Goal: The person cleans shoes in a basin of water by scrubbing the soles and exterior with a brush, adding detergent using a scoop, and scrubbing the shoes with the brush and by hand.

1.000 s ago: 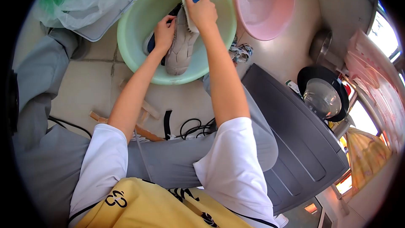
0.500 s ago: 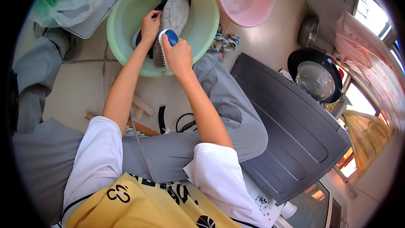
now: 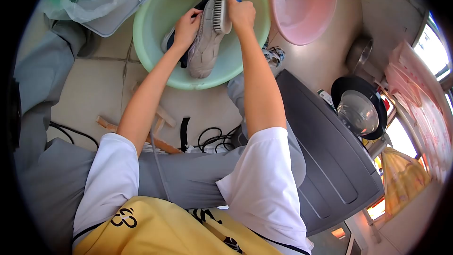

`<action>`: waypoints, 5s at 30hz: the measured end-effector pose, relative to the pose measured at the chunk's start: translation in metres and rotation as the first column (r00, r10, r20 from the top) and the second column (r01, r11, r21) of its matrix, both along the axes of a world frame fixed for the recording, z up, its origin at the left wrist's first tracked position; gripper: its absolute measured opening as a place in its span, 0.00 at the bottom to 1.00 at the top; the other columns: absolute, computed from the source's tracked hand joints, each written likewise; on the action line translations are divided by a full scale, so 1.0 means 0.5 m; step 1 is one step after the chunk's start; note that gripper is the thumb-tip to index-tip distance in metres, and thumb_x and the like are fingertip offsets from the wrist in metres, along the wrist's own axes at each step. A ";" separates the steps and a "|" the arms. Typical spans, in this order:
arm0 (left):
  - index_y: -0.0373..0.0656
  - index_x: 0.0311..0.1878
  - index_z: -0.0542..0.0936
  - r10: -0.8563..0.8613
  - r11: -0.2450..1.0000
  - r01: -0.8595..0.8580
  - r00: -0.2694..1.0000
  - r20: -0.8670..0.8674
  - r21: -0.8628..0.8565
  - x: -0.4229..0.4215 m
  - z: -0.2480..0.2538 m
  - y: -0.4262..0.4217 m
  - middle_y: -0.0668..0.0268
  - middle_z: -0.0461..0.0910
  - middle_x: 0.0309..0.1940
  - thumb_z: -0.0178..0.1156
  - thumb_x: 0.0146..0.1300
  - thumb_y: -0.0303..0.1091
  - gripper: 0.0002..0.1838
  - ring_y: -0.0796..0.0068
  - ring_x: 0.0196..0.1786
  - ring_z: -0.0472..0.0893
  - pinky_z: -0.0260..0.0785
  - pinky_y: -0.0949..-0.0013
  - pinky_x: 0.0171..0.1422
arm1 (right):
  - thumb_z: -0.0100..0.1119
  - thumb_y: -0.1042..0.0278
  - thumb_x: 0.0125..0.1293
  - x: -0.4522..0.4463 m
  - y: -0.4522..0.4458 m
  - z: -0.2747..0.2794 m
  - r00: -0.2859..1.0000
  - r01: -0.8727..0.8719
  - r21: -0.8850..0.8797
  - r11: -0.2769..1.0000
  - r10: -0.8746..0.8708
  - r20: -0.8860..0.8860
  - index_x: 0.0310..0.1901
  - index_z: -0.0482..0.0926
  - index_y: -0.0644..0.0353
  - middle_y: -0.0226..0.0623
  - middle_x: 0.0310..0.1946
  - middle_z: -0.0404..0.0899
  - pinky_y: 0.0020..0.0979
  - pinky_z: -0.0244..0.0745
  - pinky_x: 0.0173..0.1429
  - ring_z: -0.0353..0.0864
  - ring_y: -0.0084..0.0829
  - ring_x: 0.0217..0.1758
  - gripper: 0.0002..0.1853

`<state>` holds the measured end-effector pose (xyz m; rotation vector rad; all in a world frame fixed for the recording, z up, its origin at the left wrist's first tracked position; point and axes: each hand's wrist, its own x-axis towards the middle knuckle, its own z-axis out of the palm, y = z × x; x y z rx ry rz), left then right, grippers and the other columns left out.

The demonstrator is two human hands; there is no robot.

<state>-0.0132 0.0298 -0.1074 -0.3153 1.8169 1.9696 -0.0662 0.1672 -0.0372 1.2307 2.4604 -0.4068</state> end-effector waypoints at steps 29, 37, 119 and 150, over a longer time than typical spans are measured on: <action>0.39 0.40 0.79 -0.042 0.996 0.035 0.994 -0.097 -0.078 -0.021 -0.003 0.006 0.52 0.79 0.35 0.51 0.59 0.32 0.11 0.51 0.39 0.77 0.68 0.61 0.45 | 0.53 0.36 0.54 0.094 -0.054 0.036 0.914 0.388 -0.191 0.902 -0.403 -0.045 0.21 0.70 0.68 0.37 0.13 0.66 0.32 0.57 0.14 0.65 0.30 0.11 0.33; 0.42 0.40 0.79 -0.044 0.996 0.037 0.996 -0.084 -0.087 -0.023 -0.010 0.011 0.55 0.80 0.34 0.51 0.60 0.32 0.10 0.56 0.37 0.79 0.69 0.64 0.43 | 0.52 0.38 0.55 0.061 0.015 -0.014 0.858 0.409 -0.247 0.878 -0.463 -0.224 0.21 0.73 0.74 0.42 0.15 0.71 0.34 0.61 0.15 0.67 0.32 0.11 0.35; 0.38 0.41 0.77 -0.107 0.979 0.084 0.987 -0.122 -0.184 -0.031 0.004 0.003 0.50 0.78 0.33 0.50 0.61 0.32 0.10 0.53 0.37 0.79 0.69 0.62 0.41 | 0.52 0.37 0.56 0.015 -0.029 0.014 0.897 0.268 -0.275 0.923 -0.344 -0.278 0.36 0.76 0.78 0.46 0.21 0.75 0.35 0.66 0.25 0.73 0.32 0.21 0.37; 0.41 0.42 0.79 -0.151 0.979 0.121 0.971 -0.186 -0.166 -0.027 -0.015 -0.002 0.54 0.79 0.34 0.51 0.60 0.33 0.11 0.53 0.37 0.79 0.69 0.63 0.43 | 0.54 0.44 0.58 0.057 0.002 0.004 0.767 0.548 -0.489 0.679 -0.641 -0.028 0.23 0.63 0.56 0.23 0.14 0.50 0.26 0.47 0.17 0.49 0.19 0.13 0.23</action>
